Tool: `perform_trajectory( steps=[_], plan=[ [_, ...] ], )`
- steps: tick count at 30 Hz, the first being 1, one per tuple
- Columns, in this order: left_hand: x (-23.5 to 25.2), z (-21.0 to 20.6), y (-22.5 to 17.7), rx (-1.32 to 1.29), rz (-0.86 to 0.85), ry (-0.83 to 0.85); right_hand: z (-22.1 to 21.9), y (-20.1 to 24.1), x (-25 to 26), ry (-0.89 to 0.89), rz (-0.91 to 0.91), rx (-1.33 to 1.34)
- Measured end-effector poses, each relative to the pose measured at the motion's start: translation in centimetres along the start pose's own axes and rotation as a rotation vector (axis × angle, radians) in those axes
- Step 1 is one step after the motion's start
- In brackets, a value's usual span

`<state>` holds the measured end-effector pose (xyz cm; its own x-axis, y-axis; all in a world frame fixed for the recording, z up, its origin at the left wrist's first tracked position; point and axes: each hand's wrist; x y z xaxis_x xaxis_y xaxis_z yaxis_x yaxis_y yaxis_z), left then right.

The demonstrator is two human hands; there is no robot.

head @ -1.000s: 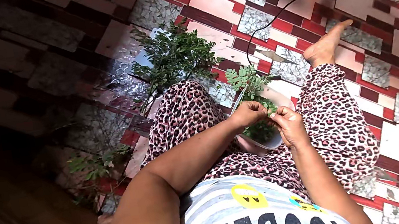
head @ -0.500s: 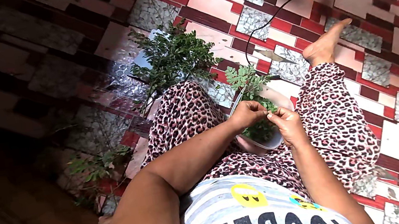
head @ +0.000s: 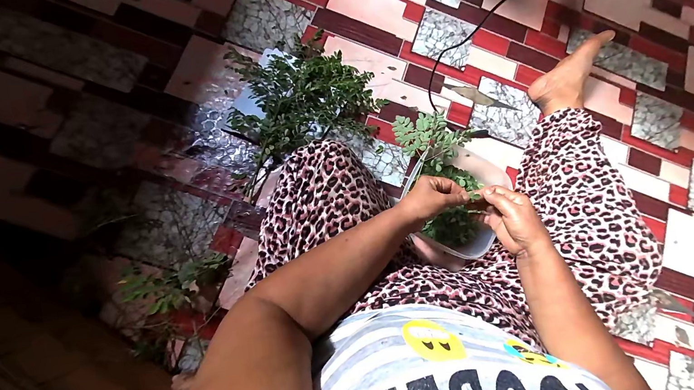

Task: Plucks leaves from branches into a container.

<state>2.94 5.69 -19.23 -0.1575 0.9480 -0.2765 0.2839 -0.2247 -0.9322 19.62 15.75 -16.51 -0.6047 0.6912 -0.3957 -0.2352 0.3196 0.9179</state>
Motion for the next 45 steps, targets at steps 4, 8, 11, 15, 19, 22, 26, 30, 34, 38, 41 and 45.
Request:
perform_trajectory(
  steps=[4,8,11,15,19,22,26,30,34,38,41,45],
  plan=[
    [-0.1,-0.2,0.3,0.045,-0.041,0.033,-0.2,0.0,-0.2,0.013,0.0,0.001],
    [0.0,-0.3,0.4,0.087,-0.05,0.038,-0.1,0.1,-0.3,0.013,0.004,-0.021],
    [0.1,-0.3,0.5,0.124,-0.052,0.044,-0.2,-0.4,-0.1,0.012,0.028,-0.061],
    [0.1,-0.3,0.3,0.187,-0.055,0.083,-0.6,-1.1,0.0,0.006,0.125,-0.094],
    [0.3,-0.2,0.7,0.247,-0.078,0.115,-1.4,-1.1,0.0,-0.046,0.209,-0.027],
    [0.2,-0.3,0.8,0.165,-0.057,0.085,-0.8,-0.6,0.1,-0.044,0.138,-0.032],
    [0.2,-0.1,0.7,0.136,-0.056,0.057,-0.1,-0.5,-0.1,0.016,0.027,-0.111],
    [0.2,-0.2,0.7,0.142,-0.064,0.069,0.1,-1.3,0.2,0.039,0.138,-0.178],
    [0.4,0.0,0.5,0.117,-0.06,0.069,-0.4,-1.1,0.2,-0.051,0.188,-0.203],
    [0.3,0.1,0.5,0.099,-0.046,0.055,0.4,-0.9,0.2,0.026,0.108,-0.272],
    [0.3,-0.2,0.5,0.113,-0.034,0.052,0.3,-1.0,0.0,0.06,0.178,-0.336],
    [0.5,0.1,0.8,0.132,-0.08,0.039,-0.2,-0.7,-0.1,0.073,0.323,-0.523]
  ],
)
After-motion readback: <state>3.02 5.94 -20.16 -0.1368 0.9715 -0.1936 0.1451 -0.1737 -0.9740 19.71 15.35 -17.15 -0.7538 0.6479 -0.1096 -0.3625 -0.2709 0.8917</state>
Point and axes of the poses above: each hand's wrist, its own x-axis towards the middle knuckle, its own z-axis out of the back of the hand, y = z × x, and after that the axes turned 1 degree about x, right-handed
